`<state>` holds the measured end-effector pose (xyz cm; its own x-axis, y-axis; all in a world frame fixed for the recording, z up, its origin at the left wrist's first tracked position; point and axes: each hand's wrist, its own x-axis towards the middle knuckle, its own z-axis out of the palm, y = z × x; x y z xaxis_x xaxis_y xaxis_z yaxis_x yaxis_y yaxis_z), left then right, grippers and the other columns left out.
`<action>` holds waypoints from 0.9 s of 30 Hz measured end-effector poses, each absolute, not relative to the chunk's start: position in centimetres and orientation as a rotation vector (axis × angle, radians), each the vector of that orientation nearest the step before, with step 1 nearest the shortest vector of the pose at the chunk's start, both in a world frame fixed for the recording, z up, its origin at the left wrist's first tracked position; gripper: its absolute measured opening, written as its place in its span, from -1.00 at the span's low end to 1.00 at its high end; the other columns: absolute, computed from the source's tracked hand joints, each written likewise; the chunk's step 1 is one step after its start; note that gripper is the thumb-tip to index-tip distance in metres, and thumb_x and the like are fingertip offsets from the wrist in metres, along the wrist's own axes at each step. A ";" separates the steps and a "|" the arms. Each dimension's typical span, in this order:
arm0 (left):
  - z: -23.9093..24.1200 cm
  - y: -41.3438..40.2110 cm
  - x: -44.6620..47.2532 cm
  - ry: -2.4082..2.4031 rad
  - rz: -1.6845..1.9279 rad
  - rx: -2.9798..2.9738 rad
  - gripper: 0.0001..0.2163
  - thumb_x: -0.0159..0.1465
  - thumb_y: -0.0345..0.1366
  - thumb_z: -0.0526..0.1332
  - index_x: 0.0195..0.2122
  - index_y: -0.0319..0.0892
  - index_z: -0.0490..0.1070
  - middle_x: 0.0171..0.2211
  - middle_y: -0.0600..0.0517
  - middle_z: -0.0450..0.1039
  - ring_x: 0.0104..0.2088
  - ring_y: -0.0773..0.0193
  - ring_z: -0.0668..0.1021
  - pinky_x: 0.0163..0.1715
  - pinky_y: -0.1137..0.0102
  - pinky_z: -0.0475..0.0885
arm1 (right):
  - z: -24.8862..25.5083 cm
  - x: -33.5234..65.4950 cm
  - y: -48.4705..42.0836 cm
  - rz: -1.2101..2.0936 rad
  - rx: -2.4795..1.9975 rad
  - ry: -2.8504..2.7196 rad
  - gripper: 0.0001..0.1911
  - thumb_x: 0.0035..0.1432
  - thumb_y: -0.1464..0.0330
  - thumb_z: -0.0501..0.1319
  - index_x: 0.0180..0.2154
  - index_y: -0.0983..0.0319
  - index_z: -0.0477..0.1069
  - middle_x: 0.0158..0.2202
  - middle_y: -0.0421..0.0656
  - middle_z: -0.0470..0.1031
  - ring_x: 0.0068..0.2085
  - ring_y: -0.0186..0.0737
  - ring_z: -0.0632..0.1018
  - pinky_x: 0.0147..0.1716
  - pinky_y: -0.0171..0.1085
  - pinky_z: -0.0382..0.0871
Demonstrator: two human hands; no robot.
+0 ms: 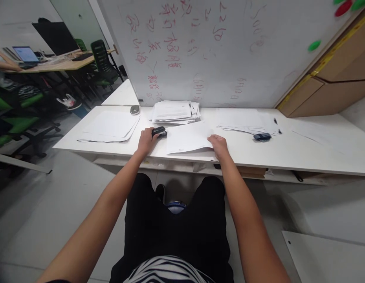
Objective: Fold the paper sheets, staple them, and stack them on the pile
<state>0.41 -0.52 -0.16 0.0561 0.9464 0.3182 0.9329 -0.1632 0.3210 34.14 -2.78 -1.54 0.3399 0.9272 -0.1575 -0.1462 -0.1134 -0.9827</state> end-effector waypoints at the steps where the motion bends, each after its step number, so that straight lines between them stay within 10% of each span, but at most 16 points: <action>1: -0.2 -0.5 0.4 2.013 0.720 2.274 -0.64 0.34 -0.15 0.03 0.10 -0.18 0.23 -0.02 -0.14 0.34 -0.04 0.02 0.34 0.00 0.21 0.26 | -1.6 34.2 -2.8 1.093 -1.355 -0.798 -0.67 -0.35 0.29 0.40 -0.43 0.23 0.44 -0.50 -0.27 0.45 -0.41 -0.29 0.45 -0.43 -0.30 0.34; 27: -0.2 -0.6 0.4 1.996 0.714 2.303 -0.64 0.34 -0.12 0.00 0.09 -0.15 0.25 -0.03 -0.15 0.36 -0.03 0.00 0.35 -0.04 0.19 0.28 | -1.8 33.9 -2.8 1.171 -1.383 -0.921 -0.69 -0.28 0.27 0.40 -0.40 0.26 0.51 -0.49 -0.23 0.51 -0.44 -0.29 0.46 -0.43 -0.30 0.30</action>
<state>0.39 -0.63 -0.17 0.0830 0.9409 0.3283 0.9358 -0.1868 0.2990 33.90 -2.76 -1.78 0.2233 0.9613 -0.1615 -0.0699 -0.1495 -0.9863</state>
